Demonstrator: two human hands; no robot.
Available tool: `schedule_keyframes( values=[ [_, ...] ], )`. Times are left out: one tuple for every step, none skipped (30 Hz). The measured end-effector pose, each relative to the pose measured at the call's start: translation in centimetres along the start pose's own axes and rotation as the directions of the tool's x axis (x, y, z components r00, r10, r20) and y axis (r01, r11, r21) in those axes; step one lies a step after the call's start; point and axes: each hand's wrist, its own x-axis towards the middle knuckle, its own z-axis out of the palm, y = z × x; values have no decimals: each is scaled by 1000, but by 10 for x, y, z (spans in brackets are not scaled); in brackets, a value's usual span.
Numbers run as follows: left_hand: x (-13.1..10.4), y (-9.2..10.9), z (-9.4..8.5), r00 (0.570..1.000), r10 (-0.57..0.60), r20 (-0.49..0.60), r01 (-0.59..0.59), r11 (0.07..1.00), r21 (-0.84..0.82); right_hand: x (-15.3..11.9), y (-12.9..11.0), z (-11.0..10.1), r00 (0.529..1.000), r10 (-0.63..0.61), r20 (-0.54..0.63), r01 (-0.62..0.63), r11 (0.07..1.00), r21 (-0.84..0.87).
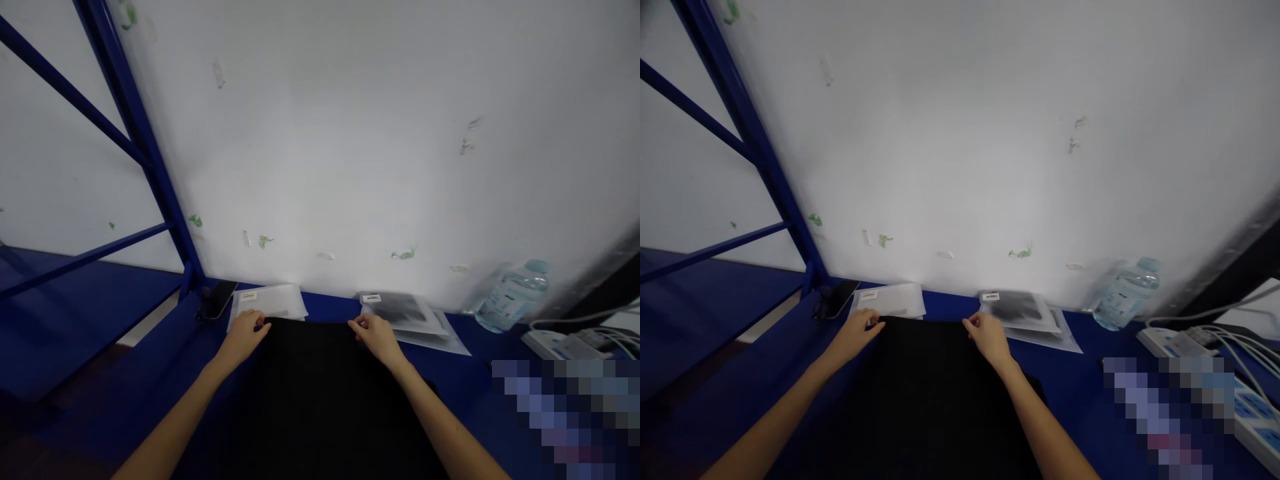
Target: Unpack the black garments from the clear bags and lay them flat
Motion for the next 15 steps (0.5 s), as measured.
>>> schedule_keyframes(
  values=[
    [-1, 1, 5, 1000, -3, -15, 3, 1000, 25, 1, 3, 0, 1000, 4, -12, -4, 1000, -13],
    [-3, 5, 9, 999, 0, -32, 1, 999, 47, -2, 7, -2, 1000, -1, -27, 1, 1000, -19],
    [-7, 9, 12, 999, 14, -46, -11, 998, 63, -7, 10, -5, 999, -16, -44, 15, 1000, -19],
    [-12, 16, 14, 998, 38, -52, -34, 997, 73, -14, 13, -10, 998, -37, -57, 36, 999, -15],
    [-18, 23, 15, 996, 72, -45, -69, 995, 74, -23, 16, -16, 996, -60, -65, 60, 998, -10],
    [-25, 30, 15, 993, 117, -27, -114, 991, 70, -34, 20, -22, 995, -83, -61, 83, 997, -3],
    [-32, 37, 15, 987, 163, -1, -163, 984, 66, -45, 23, -29, 994, -102, -47, 102, 995, 0],
    [-39, 43, 16, 977, 213, 30, -214, 975, 65, -56, 27, -36, 993, -112, -30, 112, 994, 0],
    [-45, 48, 17, 961, 266, 74, -271, 959, 80, -68, 31, -42, 993, -115, -17, 115, 993, -7],
    [-52, 49, 20, 946, 304, 117, -316, 943, 102, -78, 37, -46, 994, -112, 1, 112, 993, -27],
    [-59, 48, 24, 932, 330, 151, -349, 928, 129, -88, 43, -49, 995, -90, 31, 92, 993, -73],
    [-65, 44, 29, 923, 343, 173, -370, 915, 163, -97, 50, -51, 996, -63, 56, 70, 990, -121],
    [-70, 38, 36, 917, 352, 186, -386, 901, 197, -104, 57, -50, 996, -32, 87, 46, 984, -170],
    [-75, 30, 44, 912, 370, 177, -404, 885, 230, -110, 64, -48, 994, 3, 107, 20, 977, -212],
    [-79, 21, 53, 916, 369, 160, -400, 879, 261, -114, 71, -45, 992, 21, 123, 9, 971, -238]
  ],
)
